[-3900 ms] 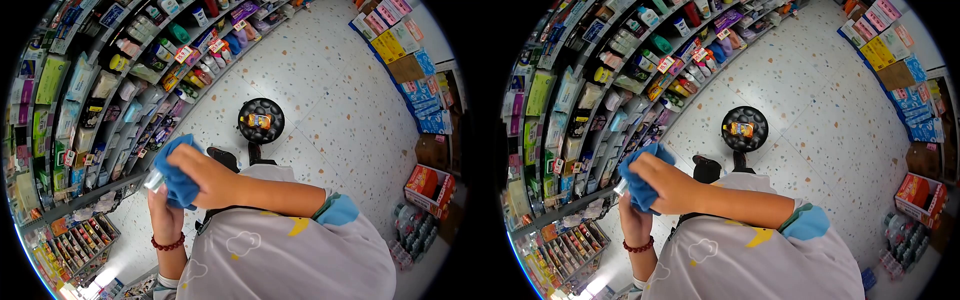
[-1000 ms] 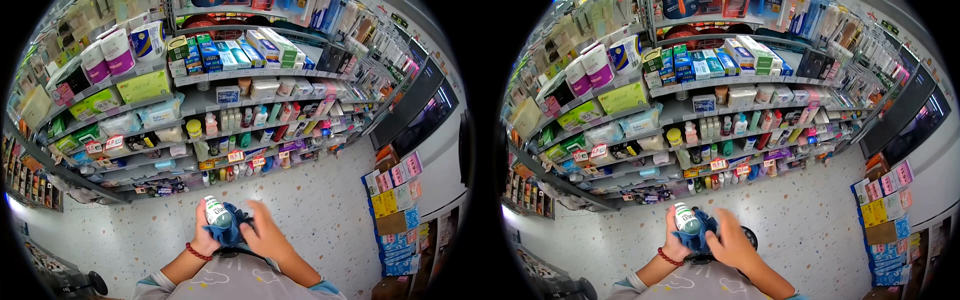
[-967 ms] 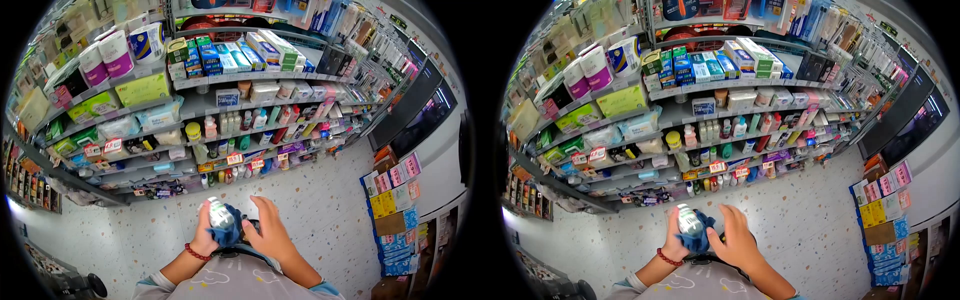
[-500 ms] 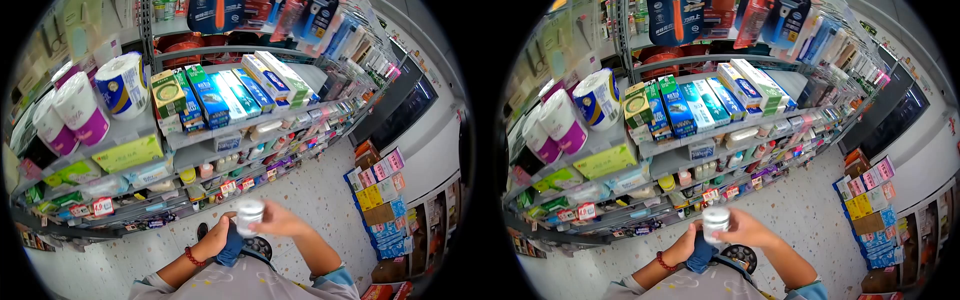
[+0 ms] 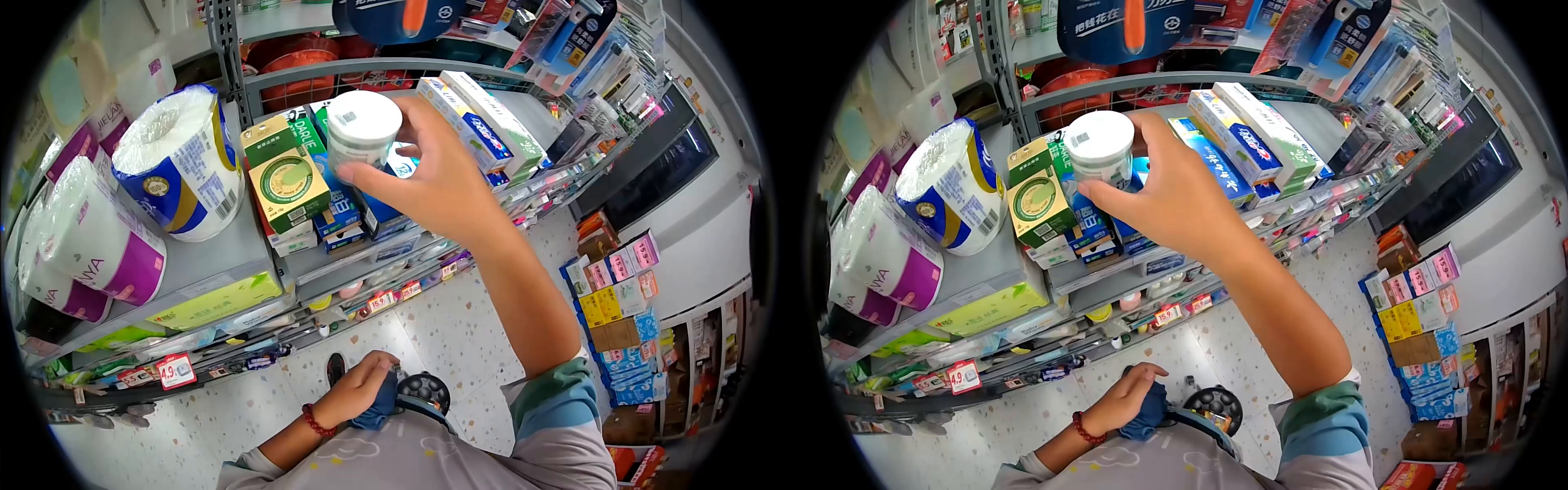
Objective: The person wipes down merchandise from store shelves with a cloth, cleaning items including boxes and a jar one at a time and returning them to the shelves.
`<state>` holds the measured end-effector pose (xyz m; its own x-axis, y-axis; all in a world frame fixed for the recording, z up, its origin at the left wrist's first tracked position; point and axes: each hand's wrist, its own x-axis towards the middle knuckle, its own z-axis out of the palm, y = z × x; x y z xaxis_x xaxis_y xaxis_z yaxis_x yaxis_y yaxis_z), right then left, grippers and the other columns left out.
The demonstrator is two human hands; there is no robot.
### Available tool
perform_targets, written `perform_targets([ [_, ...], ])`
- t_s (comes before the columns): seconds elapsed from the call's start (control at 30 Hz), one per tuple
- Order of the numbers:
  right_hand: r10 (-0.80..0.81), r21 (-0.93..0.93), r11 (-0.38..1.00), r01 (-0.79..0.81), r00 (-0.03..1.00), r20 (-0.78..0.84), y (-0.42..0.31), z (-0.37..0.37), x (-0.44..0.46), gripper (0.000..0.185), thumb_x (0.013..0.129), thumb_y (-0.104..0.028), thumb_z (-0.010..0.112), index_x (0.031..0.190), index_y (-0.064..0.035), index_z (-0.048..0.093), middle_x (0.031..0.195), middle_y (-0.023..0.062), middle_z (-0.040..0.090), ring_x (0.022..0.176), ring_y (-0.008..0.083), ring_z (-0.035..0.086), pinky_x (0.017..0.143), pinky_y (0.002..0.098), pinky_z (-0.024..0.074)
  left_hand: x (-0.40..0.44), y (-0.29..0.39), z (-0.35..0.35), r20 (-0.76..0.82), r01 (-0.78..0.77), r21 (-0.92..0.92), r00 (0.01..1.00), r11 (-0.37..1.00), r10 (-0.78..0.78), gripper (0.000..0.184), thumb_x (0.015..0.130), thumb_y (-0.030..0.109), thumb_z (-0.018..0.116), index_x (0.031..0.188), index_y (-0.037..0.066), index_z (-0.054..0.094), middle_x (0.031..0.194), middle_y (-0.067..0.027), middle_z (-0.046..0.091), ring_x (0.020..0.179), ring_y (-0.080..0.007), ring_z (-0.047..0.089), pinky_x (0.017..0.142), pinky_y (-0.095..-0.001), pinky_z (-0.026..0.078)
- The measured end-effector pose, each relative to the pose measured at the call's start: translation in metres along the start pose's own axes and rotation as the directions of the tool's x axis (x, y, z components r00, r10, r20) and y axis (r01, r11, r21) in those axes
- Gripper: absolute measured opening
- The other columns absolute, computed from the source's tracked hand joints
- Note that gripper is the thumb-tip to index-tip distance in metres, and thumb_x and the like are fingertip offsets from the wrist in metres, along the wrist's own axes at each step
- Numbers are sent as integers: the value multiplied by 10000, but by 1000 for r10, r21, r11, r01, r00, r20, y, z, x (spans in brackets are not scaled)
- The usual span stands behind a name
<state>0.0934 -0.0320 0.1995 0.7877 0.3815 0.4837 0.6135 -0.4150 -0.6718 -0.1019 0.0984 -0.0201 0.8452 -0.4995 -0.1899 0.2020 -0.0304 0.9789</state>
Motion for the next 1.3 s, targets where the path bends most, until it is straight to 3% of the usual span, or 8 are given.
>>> perform_targets([
  [0.17,11,53,999,-10,1000,-25,8,7,-1,722,798,-302,829,1326,56,491,1278,224,625,1203,304,610,1030,395,464,-5,-1,-4,-32,91,-43,995,995,-92,356,1100,293,371,1206,40,599,1168,-92,603,1159,-187,538,1054,-319,377],
  [0.47,-16,14,1000,15,998,57,12,10,-1,794,793,-333,827,1387,20,437,1286,249,616,1247,354,586,1035,424,473,-5,1,5,-60,42,-9,997,999,-42,323,1095,273,415,1201,14,576,1130,-87,638,1108,-155,570,1007,-279,408],
  [0.53,37,44,998,-42,993,116,9,9,-1,799,807,-314,835,1424,-4,434,1338,199,587,1288,318,549,1083,437,428,-5,-1,6,-57,37,-3,998,999,-37,316,1093,267,420,1198,12,576,1125,-89,638,1102,-157,572,1002,-280,412],
  [0.67,35,37,999,-39,993,109,11,11,-3,780,812,-306,831,1419,-6,443,1331,191,595,1272,302,562,1075,418,435,-6,-7,6,-57,28,10,998,1000,-27,297,1085,249,436,1191,9,574,1114,-93,639,1081,-162,577,988,-282,420],
  [0.77,-49,1,999,49,994,98,13,13,-1,732,822,-294,823,1395,-3,474,1298,181,621,1244,279,584,1070,403,438,-7,-6,6,-61,21,1,998,1000,-21,290,1081,241,441,1192,9,573,1100,-91,639,1064,-161,578,977,-278,423],
  [0.83,-109,-62,992,113,992,70,13,14,0,699,809,-354,814,1311,31,515,1205,235,669,1137,346,654,972,395,508,-7,-8,6,-53,39,-3,998,999,-39,273,1079,228,442,1188,20,582,1119,-79,635,1096,-157,570,1000,-284,414],
  [0.97,-4,-6,1000,3,997,-80,18,16,-4,682,821,-377,804,1277,48,527,1194,231,673,1132,341,654,983,395,497,-8,-8,6,-48,62,1,997,998,-62,244,1074,203,454,1179,31,592,1142,-66,638,1129,-155,569,1026,-294,411],
  [1.3,1,48,999,4,993,-120,28,20,-6,742,821,-380,806,1301,78,474,1221,263,640,1174,341,629,991,402,490,-12,-15,3,-41,82,-11,996,997,-83,226,1067,184,464,1168,30,595,1141,-66,639,1127,-155,573,1025,-296,414],
])
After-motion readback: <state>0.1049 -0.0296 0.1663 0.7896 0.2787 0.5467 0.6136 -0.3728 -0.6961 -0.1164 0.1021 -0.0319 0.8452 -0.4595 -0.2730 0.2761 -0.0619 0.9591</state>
